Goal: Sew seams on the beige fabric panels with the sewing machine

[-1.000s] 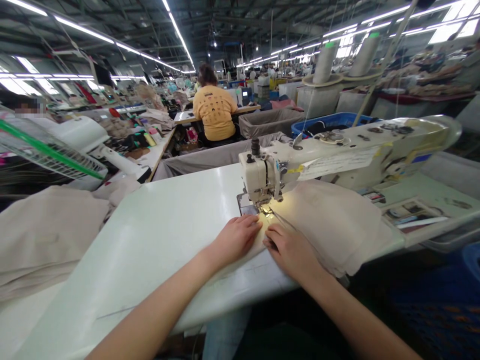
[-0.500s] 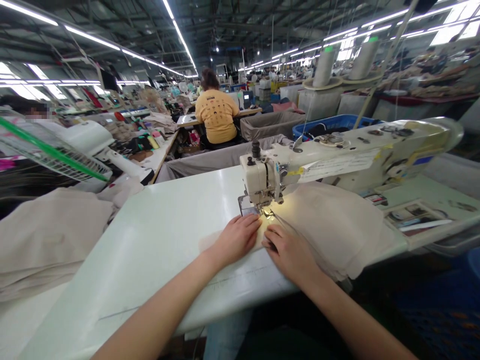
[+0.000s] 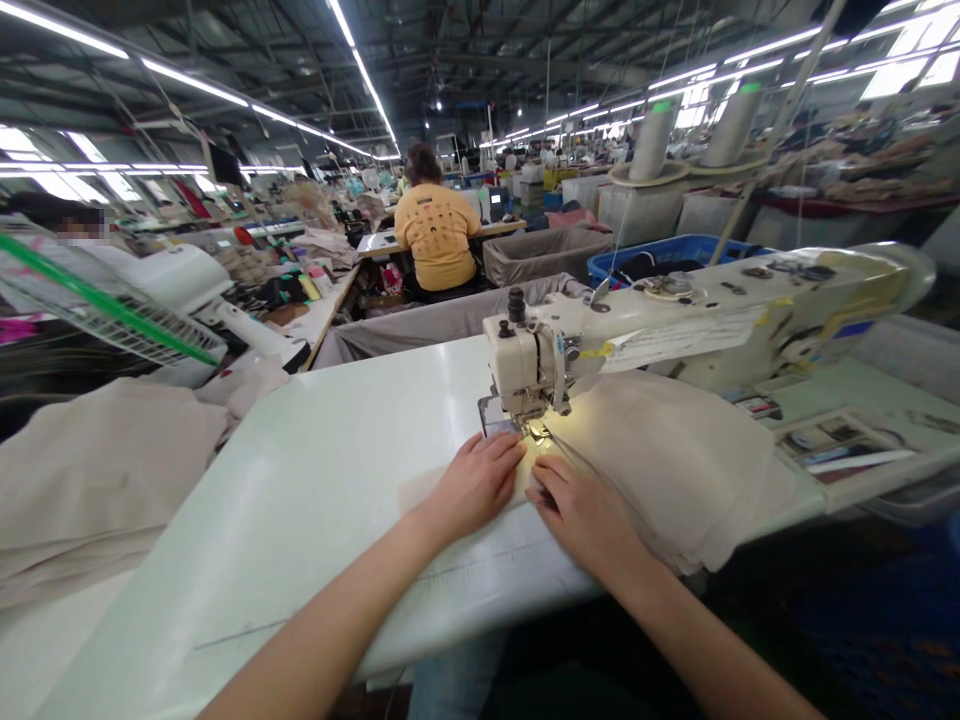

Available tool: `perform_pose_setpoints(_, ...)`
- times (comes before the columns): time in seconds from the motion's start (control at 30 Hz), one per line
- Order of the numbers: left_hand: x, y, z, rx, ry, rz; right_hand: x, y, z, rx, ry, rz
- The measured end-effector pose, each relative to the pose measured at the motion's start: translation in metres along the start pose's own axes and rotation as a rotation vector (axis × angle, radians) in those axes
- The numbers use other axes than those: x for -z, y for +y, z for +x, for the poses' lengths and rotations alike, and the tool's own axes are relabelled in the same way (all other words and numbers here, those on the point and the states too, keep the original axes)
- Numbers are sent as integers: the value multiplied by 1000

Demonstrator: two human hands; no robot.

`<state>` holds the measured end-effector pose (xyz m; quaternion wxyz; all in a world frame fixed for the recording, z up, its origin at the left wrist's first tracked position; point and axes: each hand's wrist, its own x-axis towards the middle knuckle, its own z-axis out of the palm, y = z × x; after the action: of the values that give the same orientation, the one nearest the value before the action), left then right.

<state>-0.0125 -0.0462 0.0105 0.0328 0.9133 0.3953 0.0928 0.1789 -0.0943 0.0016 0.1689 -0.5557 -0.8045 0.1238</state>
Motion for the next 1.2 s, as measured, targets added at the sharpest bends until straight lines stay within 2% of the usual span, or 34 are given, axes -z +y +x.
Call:
perform_pose_setpoints(0.57,2,-5,4,-22,-43,68,3,3,4,21,-7,24)
perform_pose_setpoints(0.7,6,8,2,-40,-30,68,4,6,2,39,-7,35)
perform_pose_setpoints(0.83,7,29,-9,-92,-74,-30,2,13,-7,76,-18,11)
perform_pose_setpoints(0.9,5,36,-16,-109,-61,-29,0,15,-12,86,-36,-9)
perform_pose_setpoints(1.03,0,36,-20,-136,-27,-14,1,17,-13,90,-47,-27)
perform_pose_setpoints(1.2,3,33,-15,-128,-27,-33,4,17,-8,111,-35,-1)
